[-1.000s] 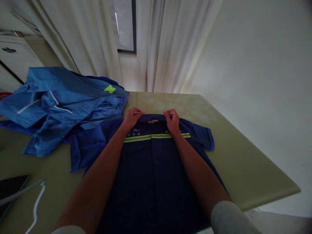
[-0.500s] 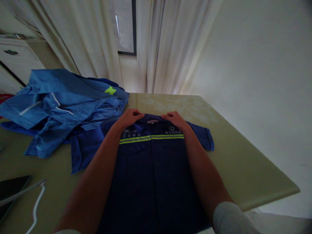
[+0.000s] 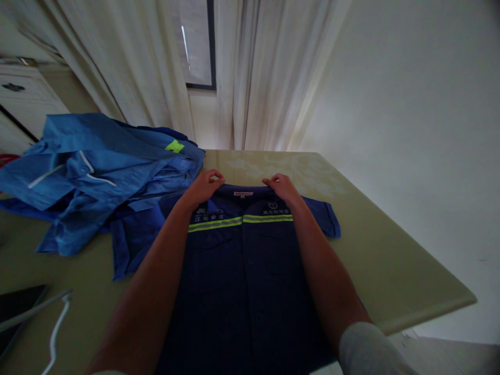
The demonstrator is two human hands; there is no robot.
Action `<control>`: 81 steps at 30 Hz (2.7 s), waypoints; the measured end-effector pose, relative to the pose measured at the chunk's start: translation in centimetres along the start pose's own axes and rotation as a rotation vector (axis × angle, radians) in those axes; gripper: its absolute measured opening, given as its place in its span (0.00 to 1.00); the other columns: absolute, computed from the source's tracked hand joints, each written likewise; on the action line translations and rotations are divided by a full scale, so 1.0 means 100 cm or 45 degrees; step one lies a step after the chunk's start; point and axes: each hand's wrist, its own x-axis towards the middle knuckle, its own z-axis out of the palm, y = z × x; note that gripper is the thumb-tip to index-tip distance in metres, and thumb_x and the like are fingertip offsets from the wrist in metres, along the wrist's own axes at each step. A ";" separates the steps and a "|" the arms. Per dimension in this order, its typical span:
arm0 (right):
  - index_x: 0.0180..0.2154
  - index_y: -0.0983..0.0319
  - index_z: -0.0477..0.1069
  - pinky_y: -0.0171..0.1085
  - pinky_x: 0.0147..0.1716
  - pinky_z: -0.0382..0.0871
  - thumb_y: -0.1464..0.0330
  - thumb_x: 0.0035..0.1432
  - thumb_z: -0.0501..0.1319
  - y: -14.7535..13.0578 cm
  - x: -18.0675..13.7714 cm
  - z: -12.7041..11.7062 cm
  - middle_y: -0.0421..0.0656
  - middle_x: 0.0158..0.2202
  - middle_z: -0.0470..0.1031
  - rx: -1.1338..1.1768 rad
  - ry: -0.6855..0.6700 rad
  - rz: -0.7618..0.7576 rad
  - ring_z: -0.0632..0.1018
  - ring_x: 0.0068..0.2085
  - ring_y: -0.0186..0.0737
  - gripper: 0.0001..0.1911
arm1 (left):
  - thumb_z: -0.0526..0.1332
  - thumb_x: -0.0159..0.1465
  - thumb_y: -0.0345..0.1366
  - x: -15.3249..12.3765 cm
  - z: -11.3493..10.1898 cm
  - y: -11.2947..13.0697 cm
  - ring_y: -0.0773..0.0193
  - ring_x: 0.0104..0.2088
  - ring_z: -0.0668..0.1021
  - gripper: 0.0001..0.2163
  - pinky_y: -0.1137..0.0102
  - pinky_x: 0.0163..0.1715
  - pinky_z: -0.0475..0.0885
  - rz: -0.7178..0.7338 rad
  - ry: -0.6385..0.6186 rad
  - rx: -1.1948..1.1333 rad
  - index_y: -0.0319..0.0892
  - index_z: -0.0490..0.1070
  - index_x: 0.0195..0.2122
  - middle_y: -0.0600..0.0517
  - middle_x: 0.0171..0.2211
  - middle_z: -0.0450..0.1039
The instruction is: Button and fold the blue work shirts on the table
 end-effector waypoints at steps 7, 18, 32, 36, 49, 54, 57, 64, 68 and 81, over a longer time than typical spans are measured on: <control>0.42 0.59 0.75 0.37 0.33 0.66 0.50 0.48 0.76 -0.016 -0.013 -0.018 0.39 0.32 0.76 0.145 -0.355 -0.171 0.75 0.33 0.42 0.26 | 0.72 0.58 0.43 -0.004 -0.008 0.016 0.56 0.41 0.79 0.21 0.65 0.46 0.73 0.356 -0.117 0.338 0.46 0.77 0.53 0.51 0.40 0.77; 0.39 0.60 0.85 0.42 0.52 0.66 0.62 0.71 0.62 -0.028 -0.012 -0.019 0.49 0.42 0.79 -0.698 -0.281 -0.604 0.77 0.47 0.47 0.14 | 0.61 0.71 0.38 -0.014 -0.006 0.021 0.45 0.57 0.75 0.12 0.53 0.58 0.70 0.343 -0.046 1.104 0.46 0.82 0.51 0.43 0.52 0.78; 0.46 0.61 0.81 0.40 0.44 0.74 0.60 0.68 0.60 -0.011 -0.007 0.011 0.46 0.37 0.84 -0.005 0.094 -0.007 0.83 0.39 0.43 0.15 | 0.53 0.75 0.38 0.001 0.025 0.007 0.60 0.45 0.84 0.25 0.63 0.48 0.80 -0.147 0.013 -0.090 0.38 0.60 0.71 0.36 0.62 0.72; 0.45 0.61 0.80 0.43 0.48 0.74 0.57 0.65 0.63 0.001 -0.008 0.021 0.46 0.38 0.83 -0.054 0.163 0.031 0.83 0.41 0.45 0.15 | 0.57 0.72 0.34 -0.001 0.040 -0.008 0.56 0.48 0.83 0.16 0.58 0.55 0.77 -0.018 0.052 0.190 0.38 0.74 0.58 0.40 0.57 0.77; 0.53 0.58 0.76 0.42 0.47 0.71 0.65 0.68 0.61 0.019 -0.026 0.055 0.46 0.42 0.80 -0.308 -0.020 -0.338 0.78 0.43 0.46 0.14 | 0.53 0.63 0.23 -0.010 0.057 -0.047 0.53 0.60 0.74 0.25 0.55 0.67 0.66 0.416 -0.080 0.741 0.46 0.79 0.57 0.46 0.60 0.73; 0.48 0.60 0.79 0.39 0.47 0.68 0.64 0.69 0.62 0.010 -0.030 0.054 0.45 0.40 0.77 -0.367 -0.250 -0.609 0.76 0.41 0.43 0.11 | 0.54 0.69 0.32 -0.014 0.059 -0.047 0.47 0.57 0.72 0.19 0.48 0.61 0.68 0.342 -0.054 0.853 0.52 0.81 0.54 0.45 0.54 0.74; 0.43 0.61 0.78 0.37 0.44 0.66 0.62 0.70 0.62 0.004 -0.033 0.053 0.44 0.37 0.77 -0.410 -0.322 -0.598 0.76 0.39 0.41 0.10 | 0.53 0.72 0.35 -0.013 0.059 -0.045 0.48 0.56 0.73 0.17 0.50 0.61 0.69 0.306 -0.003 0.851 0.50 0.81 0.52 0.43 0.53 0.72; 0.44 0.59 0.76 0.35 0.40 0.63 0.58 0.72 0.59 0.002 -0.035 0.052 0.42 0.37 0.80 -0.462 -0.324 -0.518 0.77 0.37 0.41 0.12 | 0.51 0.70 0.29 -0.009 0.055 -0.047 0.51 0.63 0.73 0.25 0.55 0.65 0.67 0.127 0.116 0.845 0.42 0.67 0.68 0.41 0.63 0.72; 0.46 0.59 0.75 0.35 0.41 0.64 0.58 0.73 0.59 0.003 -0.035 0.055 0.43 0.40 0.81 -0.497 -0.320 -0.514 0.79 0.39 0.43 0.12 | 0.48 0.74 0.36 -0.010 0.058 -0.050 0.49 0.69 0.67 0.23 0.50 0.70 0.59 0.085 0.025 0.954 0.42 0.68 0.67 0.43 0.70 0.67; 0.54 0.58 0.71 0.40 0.45 0.68 0.58 0.73 0.57 0.002 -0.028 0.062 0.48 0.44 0.82 -0.643 -0.224 -0.372 0.81 0.44 0.50 0.15 | 0.46 0.74 0.37 -0.008 0.065 -0.023 0.47 0.70 0.66 0.24 0.49 0.70 0.57 0.162 0.154 0.911 0.38 0.69 0.66 0.41 0.71 0.64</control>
